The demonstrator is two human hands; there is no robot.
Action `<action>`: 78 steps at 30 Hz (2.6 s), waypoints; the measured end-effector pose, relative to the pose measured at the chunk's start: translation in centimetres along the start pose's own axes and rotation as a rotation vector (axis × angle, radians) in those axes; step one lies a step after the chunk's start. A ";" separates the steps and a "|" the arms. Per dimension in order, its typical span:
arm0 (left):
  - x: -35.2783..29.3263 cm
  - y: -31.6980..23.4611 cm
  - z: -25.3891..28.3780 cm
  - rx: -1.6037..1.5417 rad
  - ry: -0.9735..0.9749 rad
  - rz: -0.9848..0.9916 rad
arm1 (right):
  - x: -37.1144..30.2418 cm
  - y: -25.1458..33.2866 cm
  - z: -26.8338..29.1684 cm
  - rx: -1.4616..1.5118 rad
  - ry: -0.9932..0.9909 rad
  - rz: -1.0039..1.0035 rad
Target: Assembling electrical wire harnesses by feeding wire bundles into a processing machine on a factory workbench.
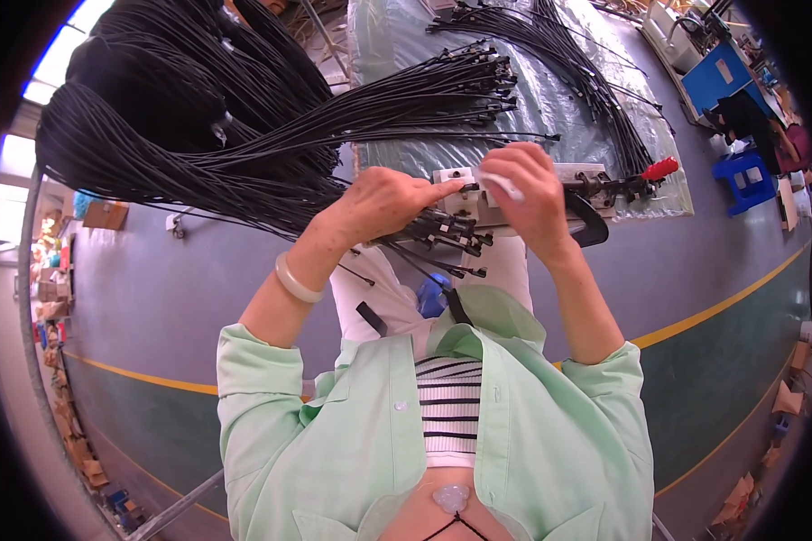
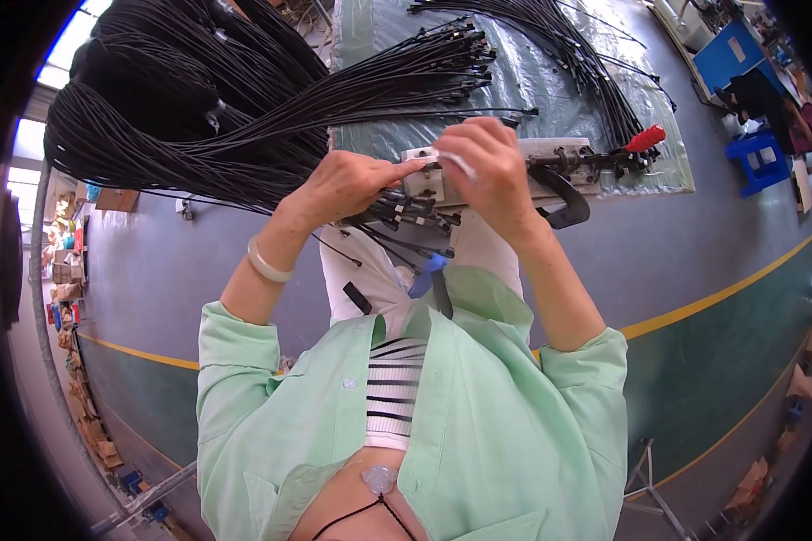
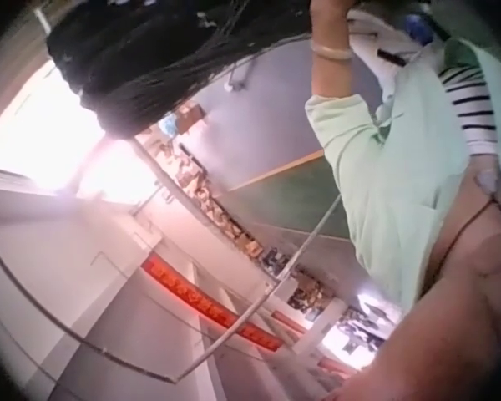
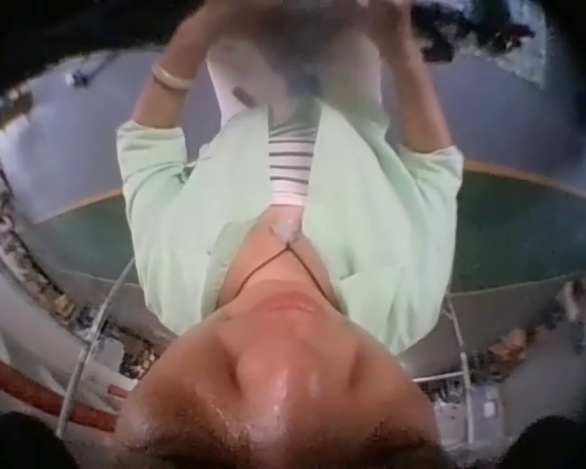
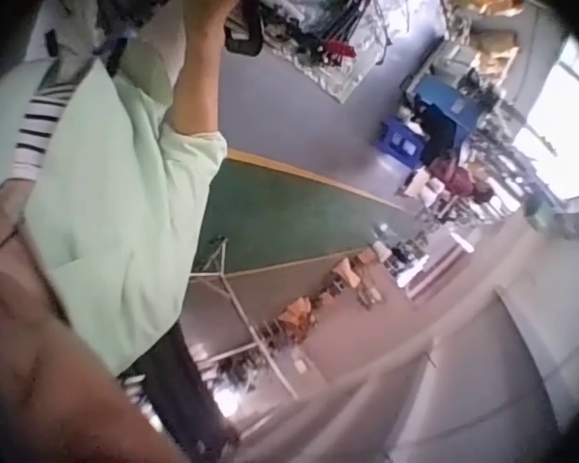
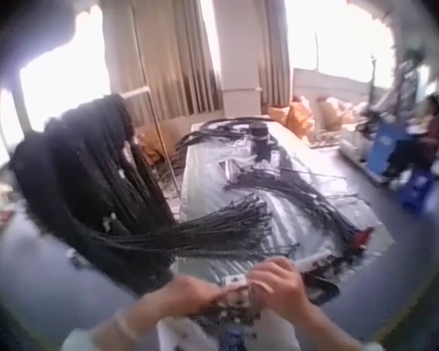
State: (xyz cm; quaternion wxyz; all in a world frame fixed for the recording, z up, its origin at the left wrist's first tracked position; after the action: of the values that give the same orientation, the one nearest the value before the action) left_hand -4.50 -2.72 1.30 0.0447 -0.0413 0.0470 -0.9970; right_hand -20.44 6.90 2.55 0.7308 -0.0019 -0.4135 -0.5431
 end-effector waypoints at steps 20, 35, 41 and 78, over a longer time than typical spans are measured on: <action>1.2 -1.0 0.2 -0.009 0.154 -0.015 | -4.7 -9.6 9.8 0.347 -0.349 -0.533; -0.5 -1.2 0.9 -0.550 -0.086 0.019 | -6.0 -11.5 12.3 0.658 -0.719 -0.492; -2.2 -3.4 0.4 -0.709 -0.018 -0.051 | -3.2 -6.3 12.1 -0.179 -0.697 -0.365; 0.9 -1.7 1.0 0.075 0.207 0.052 | -4.8 -9.3 12.2 0.314 -1.010 -0.470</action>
State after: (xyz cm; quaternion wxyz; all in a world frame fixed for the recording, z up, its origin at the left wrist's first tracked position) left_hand -5.47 -1.20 2.52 0.0670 0.0650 0.0153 -0.9955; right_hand -35.58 12.44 3.50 0.2942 -0.0603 -0.7760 -0.5546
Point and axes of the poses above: each hand's wrist, its own x-axis towards the middle knuckle, its own z-axis out of the back of the hand, y = z × x, the point moved 4 cm from there along x, towards the middle knuckle, and after that the axes turned 11 degrees about y, right-handed, at the moved point
